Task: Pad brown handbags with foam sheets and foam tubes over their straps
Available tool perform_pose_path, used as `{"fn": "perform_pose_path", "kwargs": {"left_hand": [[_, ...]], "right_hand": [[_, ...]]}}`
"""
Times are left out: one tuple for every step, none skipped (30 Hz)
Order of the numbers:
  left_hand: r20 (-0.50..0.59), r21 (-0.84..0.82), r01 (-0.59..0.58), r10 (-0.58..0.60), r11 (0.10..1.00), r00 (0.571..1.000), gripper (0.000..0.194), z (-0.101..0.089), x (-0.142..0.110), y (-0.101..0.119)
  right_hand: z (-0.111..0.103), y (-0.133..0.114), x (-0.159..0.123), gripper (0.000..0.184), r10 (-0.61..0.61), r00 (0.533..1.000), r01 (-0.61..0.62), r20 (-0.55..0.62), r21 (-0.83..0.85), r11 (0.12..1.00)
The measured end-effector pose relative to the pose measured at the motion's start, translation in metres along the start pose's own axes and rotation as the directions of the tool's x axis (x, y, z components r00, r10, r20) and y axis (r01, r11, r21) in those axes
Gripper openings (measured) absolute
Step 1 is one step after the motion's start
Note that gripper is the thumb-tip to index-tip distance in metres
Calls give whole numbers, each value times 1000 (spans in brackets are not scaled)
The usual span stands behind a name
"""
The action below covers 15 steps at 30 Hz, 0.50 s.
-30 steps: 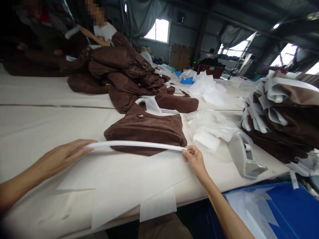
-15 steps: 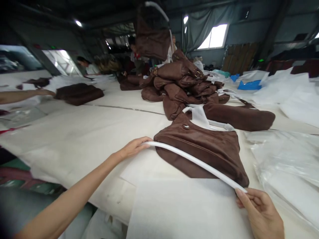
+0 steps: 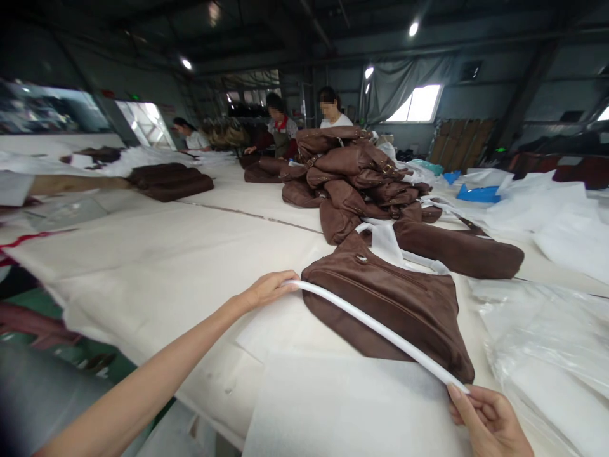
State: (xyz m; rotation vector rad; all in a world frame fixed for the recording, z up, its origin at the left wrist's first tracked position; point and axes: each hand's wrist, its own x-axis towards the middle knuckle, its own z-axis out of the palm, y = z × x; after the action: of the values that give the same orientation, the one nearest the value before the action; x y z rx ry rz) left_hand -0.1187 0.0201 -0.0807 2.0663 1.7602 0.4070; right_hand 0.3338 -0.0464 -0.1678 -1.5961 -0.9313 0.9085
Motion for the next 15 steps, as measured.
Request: {"fn": "perform_pose_path", "kwargs": {"left_hand": [[-6,17,13,-13,1000,1000,37,0,0,2],[-14,35,29,-29,999,999,36,0,0,3],[-21,52,45,-44,998,999,34,-1,1,5],[-28,69,60,-58,996,998,34,-2,2,7],[-34,85,73,-70,994,997,34,-3,3,10],[-38,99,81,-77,992,996,34,-5,3,13],[-38,111,81,-78,991,996,35,-6,4,16],[-40,124,81,-76,989,996,37,-7,4,18],[-42,142,82,-77,986,996,38,-8,5,20],[-41,161,83,-77,983,996,40,-9,6,21],[-51,193,99,-91,976,995,42,-9,8,22],[-47,221,111,-103,969,994,45,-10,11,22],[-37,237,112,-107,965,994,47,-10,14,22],[-26,248,112,-109,962,994,48,-9,16,21],[-12,251,108,-109,962,994,49,-8,18,22]], "right_hand": [[0,2,2,68,-4,1000,4,6,5,1000],[0,2,3,68,-7,1000,7,12,9,1000],[0,2,4,68,-9,1000,9,21,14,1000],[1,1,4,67,-15,1000,14,27,18,1000],[2,-1,3,65,-27,999,26,30,24,999],[3,-4,1,63,-46,998,45,33,33,998],[4,-7,-2,61,-73,997,72,33,47,996],[6,-10,-4,58,-104,994,102,31,62,993],[8,-13,-6,56,-138,990,135,27,79,988],[9,-15,-8,54,-164,986,161,29,98,982],[10,-17,-8,52,-187,982,182,34,115,977],[12,-18,-8,51,-205,978,199,32,128,972],[12,-18,-7,50,-225,974,218,32,137,966],[13,-18,-6,48,-243,970,236,30,140,962],[14,-17,-6,48,-258,966,252,29,134,958]]}}
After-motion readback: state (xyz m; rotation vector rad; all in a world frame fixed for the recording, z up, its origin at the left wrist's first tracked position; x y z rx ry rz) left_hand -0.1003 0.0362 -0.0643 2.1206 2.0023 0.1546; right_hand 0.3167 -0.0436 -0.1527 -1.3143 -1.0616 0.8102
